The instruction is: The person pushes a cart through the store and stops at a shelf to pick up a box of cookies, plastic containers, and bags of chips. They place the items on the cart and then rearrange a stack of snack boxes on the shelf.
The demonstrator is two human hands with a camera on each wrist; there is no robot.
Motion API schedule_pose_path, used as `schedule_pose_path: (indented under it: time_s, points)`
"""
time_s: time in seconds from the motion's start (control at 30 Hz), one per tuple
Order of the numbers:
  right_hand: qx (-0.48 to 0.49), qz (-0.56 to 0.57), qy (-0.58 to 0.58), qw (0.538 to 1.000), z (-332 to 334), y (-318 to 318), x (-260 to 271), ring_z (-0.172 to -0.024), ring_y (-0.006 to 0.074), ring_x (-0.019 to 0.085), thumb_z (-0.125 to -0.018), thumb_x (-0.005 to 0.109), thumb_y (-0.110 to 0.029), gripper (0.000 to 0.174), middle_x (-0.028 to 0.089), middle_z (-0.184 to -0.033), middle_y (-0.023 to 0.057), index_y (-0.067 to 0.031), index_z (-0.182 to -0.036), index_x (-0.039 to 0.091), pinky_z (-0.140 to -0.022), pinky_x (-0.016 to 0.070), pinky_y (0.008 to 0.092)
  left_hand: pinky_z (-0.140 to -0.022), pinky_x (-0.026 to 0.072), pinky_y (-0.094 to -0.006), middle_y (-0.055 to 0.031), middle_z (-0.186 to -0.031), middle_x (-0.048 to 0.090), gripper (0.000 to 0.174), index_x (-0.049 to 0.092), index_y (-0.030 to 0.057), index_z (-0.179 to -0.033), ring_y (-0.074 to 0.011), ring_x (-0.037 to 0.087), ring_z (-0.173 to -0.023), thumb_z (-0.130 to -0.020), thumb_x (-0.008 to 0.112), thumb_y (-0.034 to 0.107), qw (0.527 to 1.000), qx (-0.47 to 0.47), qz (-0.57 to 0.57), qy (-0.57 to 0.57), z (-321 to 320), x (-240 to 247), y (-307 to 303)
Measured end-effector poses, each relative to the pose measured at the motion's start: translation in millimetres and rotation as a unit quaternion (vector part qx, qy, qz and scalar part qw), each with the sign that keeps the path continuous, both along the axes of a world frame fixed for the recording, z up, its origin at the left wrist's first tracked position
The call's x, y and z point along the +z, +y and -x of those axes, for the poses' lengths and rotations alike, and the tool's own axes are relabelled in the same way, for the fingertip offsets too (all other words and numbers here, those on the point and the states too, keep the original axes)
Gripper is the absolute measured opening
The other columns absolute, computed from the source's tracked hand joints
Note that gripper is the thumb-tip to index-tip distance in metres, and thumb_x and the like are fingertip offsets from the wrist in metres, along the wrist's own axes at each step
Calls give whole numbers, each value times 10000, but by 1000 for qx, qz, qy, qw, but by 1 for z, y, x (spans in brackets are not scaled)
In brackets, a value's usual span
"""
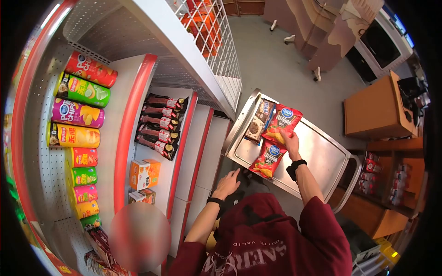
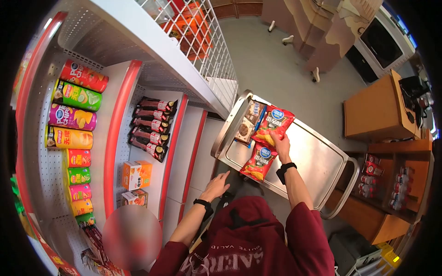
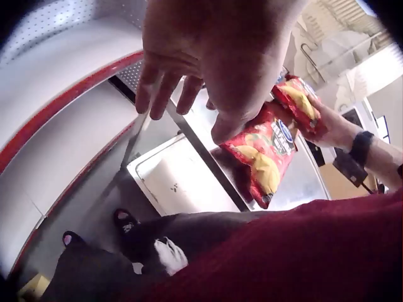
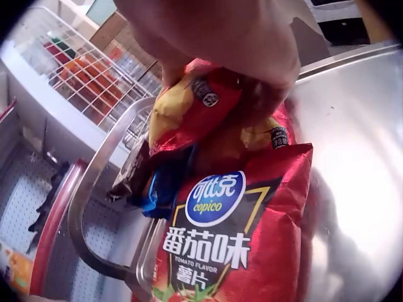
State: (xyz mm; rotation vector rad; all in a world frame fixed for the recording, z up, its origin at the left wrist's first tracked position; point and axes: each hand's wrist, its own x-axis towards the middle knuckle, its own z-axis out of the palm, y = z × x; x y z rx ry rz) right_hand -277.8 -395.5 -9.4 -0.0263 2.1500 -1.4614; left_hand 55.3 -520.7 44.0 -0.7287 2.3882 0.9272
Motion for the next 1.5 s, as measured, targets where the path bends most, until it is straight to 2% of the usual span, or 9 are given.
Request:
schedule_pose_path:
  time_s: [0.13,0.3,0.5,0.7,0.77,0.9,1.03,1.3,1.5]
  points:
    - [24,-52,81,995,3,12,-7,-783,238,712,-790,822,-425,699,720,-1003,194,108,-1186,605,-779,551,337,-1009,472,-481,-215,-1356,530,685,310,106,-1526,-410,557,-1202,-939,612,289,998,65,-1,-14,-39,3,-9]
    - [-33,-175,157,972,9,37,-35,-1012,333,607,-743,774,-640,976,587,-1160,250,115,-1303,512,-895,493,415,-1001,478,-481,-219,-1345,555,622,370,99,-1480,-400,552,-1219,-943,600,313,991,129,-8,-29,-77,7,-4]
    - [21,-72,306,949,-27,15,51,-834,262,564,-910,701,-289,432,578,-984,140,33,-1165,565,-776,480,395,-970,490,-477,-211,-1310,590,525,454,74,-1397,-392,577,-1187,-946,593,304,981,183,-15,61,-114,29,1]
    - [362,19,294,884,-130,-83,62,-736,271,628,-867,646,-114,251,626,-830,140,-39,-1095,572,-682,506,394,-889,520,-467,-187,-1166,647,409,533,66,-1298,-373,627,-1065,-948,589,270,954,208,60,205,-140,108,4]
    - [516,0,284,808,-192,-111,87,-765,340,647,-856,644,-142,255,651,-857,160,-68,-1094,591,-687,522,429,-839,529,-472,-175,-1098,650,376,547,77,-1279,-377,636,-992,-952,581,261,947,147,121,260,-149,127,3]
    - [756,249,382,469,-284,-159,145,-888,357,638,-849,661,-170,267,652,-956,170,-63,-1086,598,-782,517,453,-817,522,-469,-163,-1100,653,380,543,89,-1306,-372,640,-947,-967,557,260,897,127,259,335,-169,212,5]
    - [763,411,426,260,-350,-194,243,-847,321,610,-806,708,-212,324,601,-929,107,-74,-1081,608,-748,508,420,-790,546,-370,-105,-1007,696,282,643,89,-1186,-297,673,-879,-921,666,184,830,182,349,395,-210,325,21]
    - [557,621,470,288,-382,-206,534,-638,241,594,-717,731,6,360,601,-790,67,-59,-1041,588,-573,475,352,-757,541,-381,-98,-913,679,232,668,58,-997,-265,661,-825,-784,719,-19,640,249,585,433,-297,503,53]
    - [388,570,559,461,-383,-252,673,-899,340,595,-835,758,-164,494,589,-936,189,57,-1193,499,-816,487,394,-945,460,-425,-165,-1049,628,264,608,27,-1074,-363,583,-1047,-819,674,5,456,297,775,323,-330,578,23]
